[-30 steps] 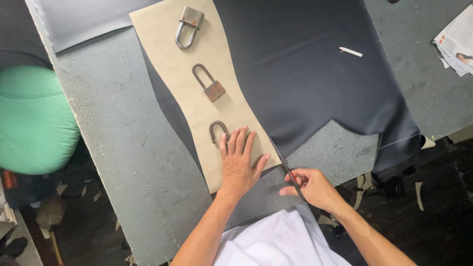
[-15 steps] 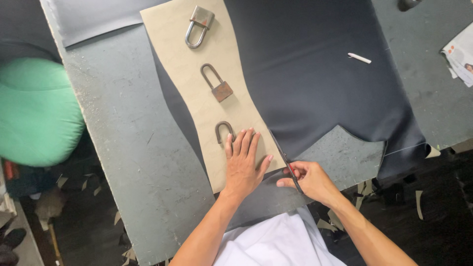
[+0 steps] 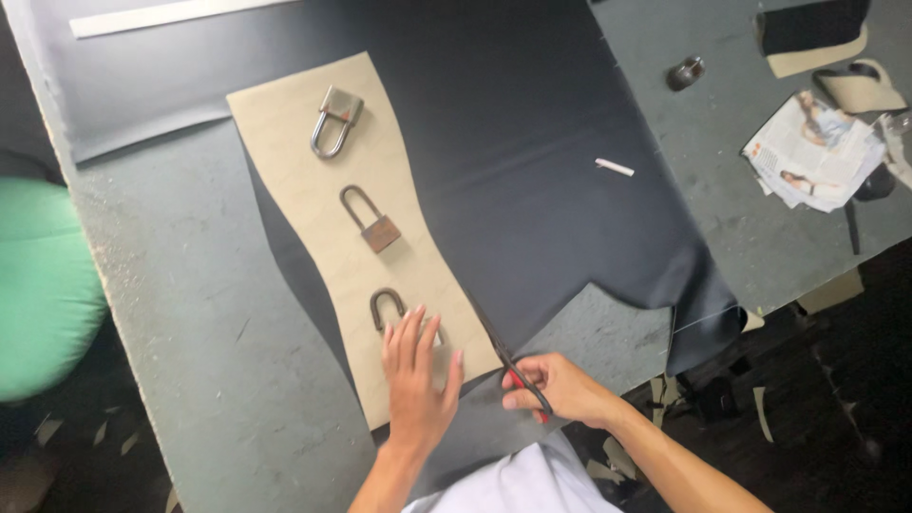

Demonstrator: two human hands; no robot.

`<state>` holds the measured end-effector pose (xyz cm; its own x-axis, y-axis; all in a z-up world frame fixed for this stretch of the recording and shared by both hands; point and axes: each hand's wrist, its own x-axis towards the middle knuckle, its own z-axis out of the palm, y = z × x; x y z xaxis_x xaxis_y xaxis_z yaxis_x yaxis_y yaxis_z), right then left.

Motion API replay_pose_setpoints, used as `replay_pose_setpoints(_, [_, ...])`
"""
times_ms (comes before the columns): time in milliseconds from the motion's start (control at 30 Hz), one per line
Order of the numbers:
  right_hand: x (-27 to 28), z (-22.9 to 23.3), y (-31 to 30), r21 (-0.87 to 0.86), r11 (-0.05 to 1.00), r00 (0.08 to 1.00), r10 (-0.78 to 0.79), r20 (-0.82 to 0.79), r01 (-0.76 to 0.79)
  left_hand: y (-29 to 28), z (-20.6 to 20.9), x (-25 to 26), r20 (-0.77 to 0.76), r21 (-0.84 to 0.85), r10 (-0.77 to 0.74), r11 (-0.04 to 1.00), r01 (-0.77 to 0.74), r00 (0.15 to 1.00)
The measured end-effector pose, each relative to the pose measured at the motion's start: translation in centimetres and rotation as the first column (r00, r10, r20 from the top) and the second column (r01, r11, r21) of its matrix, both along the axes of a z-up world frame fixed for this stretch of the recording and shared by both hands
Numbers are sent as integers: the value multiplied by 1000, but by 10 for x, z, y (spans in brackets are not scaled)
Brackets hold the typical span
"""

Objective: The person places a newspaper and then a pattern on a large sheet of black leather, secures the pattern with padlocks, and uses shears to cut the leather along the pattern edges. The person then marks another section of leather with a white marker and places a newspaper pattern on it.

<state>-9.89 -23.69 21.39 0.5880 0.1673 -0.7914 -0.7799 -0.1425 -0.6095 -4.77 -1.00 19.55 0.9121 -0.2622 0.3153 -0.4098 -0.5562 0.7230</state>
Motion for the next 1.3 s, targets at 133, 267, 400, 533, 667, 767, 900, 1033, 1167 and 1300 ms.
replay_pose_setpoints(133, [-4,8,-28,90,987,990,136,-44,-131,11,-36,-71,-531,-292,88,915,-279,843])
replay_pose_setpoints(267, [-2,15,-52,291,940,974,210,-85,-177,11,-110,-111,-892,-438,-379,601,-669,245])
replay_pose_setpoints(400, [9,21,-73,218,890,903,424,-68,-401,-7,-133,-132,-781,-289,-622,447,-847,-62])
replay_pose_setpoints(533, [27,20,-97,126,776,777,627,-58,-617,-39,-102,-117,-808,-276,-590,372,-886,4])
replay_pose_setpoints(667, [54,10,-112,-31,515,515,857,12,-856,-70,-59,-112,-887,-301,-426,239,-923,180])
replay_pose_setpoints(767, [72,13,-115,11,474,474,880,-26,-880,-87,-31,-103,-902,-343,-337,174,-923,271])
replay_pose_setpoints(900, [91,9,-114,-42,410,410,893,-183,-911,-95,-24,-94,-920,-358,-225,144,-923,322])
replay_pose_setpoints(1033, [111,11,-109,-23,362,359,912,-200,-932,-104,-24,-93,-928,-361,-141,125,-924,344])
replay_pose_setpoints(1167, [126,14,-101,-21,294,290,928,-232,-956,-111,-27,-93,-924,-378,-105,109,-919,368])
replay_pose_setpoints(1300, [132,15,-99,-80,213,227,937,-265,-974,-111,-25,-93,-923,-382,-88,115,-917,374])
